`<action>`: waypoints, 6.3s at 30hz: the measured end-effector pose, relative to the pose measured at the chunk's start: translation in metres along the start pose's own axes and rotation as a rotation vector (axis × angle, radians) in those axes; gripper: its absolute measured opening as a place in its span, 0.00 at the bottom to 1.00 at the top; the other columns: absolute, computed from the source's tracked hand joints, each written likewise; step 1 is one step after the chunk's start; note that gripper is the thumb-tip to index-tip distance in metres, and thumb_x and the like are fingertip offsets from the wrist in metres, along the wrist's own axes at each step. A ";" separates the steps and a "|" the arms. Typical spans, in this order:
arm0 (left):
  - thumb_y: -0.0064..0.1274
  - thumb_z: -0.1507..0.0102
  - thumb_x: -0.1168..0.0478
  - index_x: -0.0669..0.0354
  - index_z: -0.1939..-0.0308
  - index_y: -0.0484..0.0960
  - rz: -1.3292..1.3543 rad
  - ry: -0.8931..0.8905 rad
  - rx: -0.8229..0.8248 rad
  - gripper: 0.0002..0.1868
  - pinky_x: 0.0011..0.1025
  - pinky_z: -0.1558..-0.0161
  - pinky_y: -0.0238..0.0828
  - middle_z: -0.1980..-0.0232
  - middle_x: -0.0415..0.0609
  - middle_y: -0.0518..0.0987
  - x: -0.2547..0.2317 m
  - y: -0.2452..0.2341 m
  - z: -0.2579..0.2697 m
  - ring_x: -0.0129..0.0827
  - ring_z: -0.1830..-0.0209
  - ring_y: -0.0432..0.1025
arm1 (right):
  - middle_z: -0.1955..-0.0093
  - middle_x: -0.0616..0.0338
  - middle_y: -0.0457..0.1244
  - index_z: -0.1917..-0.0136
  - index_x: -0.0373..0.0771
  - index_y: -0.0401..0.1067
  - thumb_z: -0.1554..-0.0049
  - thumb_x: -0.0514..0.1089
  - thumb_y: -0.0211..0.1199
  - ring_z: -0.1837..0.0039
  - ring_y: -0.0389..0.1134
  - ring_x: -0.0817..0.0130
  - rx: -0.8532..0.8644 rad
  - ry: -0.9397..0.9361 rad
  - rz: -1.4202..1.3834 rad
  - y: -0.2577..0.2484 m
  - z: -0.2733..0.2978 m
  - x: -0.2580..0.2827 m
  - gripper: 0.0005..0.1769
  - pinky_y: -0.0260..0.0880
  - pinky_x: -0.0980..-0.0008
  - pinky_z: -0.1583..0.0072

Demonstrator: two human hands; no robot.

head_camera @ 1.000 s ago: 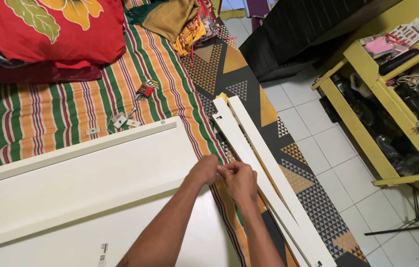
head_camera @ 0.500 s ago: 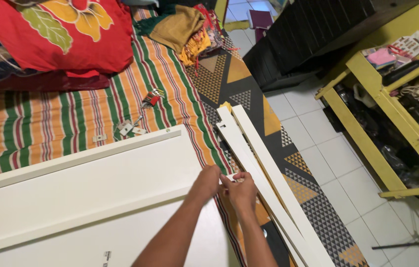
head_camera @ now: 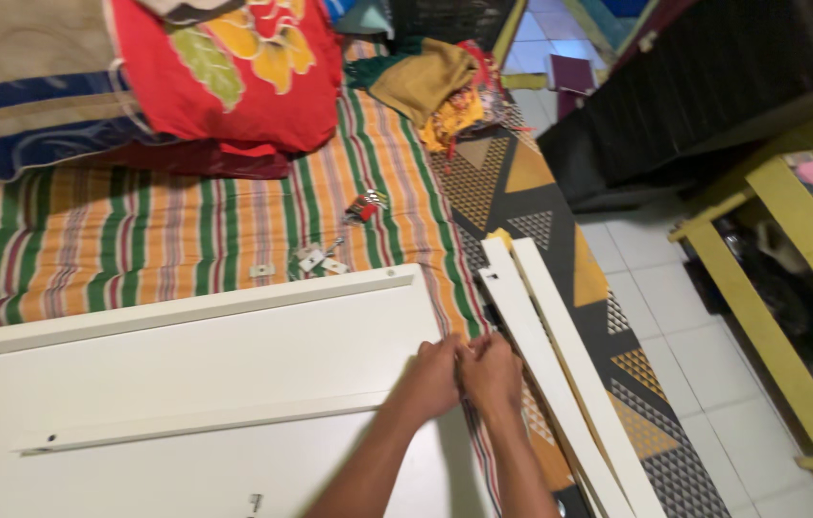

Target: The person assembles a white flat-pack furniture panel by attaching side rails and inserting cam-lock fasteners. They align the rails to the panel edges, insert the fasteners into pre-drilled holes, and tighten them by hand. The work is performed on a bed with striped bedding in a cluttered room.

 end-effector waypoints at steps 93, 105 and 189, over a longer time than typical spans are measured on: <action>0.61 0.41 0.73 0.67 0.53 0.87 1.014 0.068 -0.602 0.12 0.30 0.52 0.82 0.58 0.42 0.73 0.111 -0.315 0.444 0.26 0.60 0.76 | 0.57 0.54 0.75 0.49 0.38 0.83 0.45 0.47 0.69 0.56 0.76 0.70 0.224 -0.758 -0.176 0.058 0.446 0.273 0.14 0.75 0.70 0.52; 0.63 0.43 0.74 0.66 0.52 0.88 0.965 0.075 -0.527 0.15 0.25 0.52 0.84 0.60 0.42 0.74 0.105 -0.315 0.451 0.26 0.61 0.76 | 0.57 0.56 0.75 0.49 0.41 0.84 0.44 0.46 0.69 0.58 0.74 0.71 0.215 -0.777 -0.151 0.051 0.456 0.268 0.12 0.73 0.69 0.55; 0.61 0.42 0.66 0.49 0.56 0.81 -1.025 -0.535 -0.337 0.12 0.54 0.40 0.65 0.53 0.44 0.78 0.142 -0.187 0.436 0.43 0.49 0.74 | 0.48 0.61 0.70 0.49 0.47 0.80 0.44 0.42 0.64 0.51 0.73 0.55 0.061 -0.657 0.327 0.019 0.335 0.007 0.10 0.73 0.55 0.50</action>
Point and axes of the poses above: each hand's wrist, its own z-axis away from the middle knuckle, its own y-axis out of the palm, x = y × z, the point moved 9 cm from there along -z, towards the middle knuckle
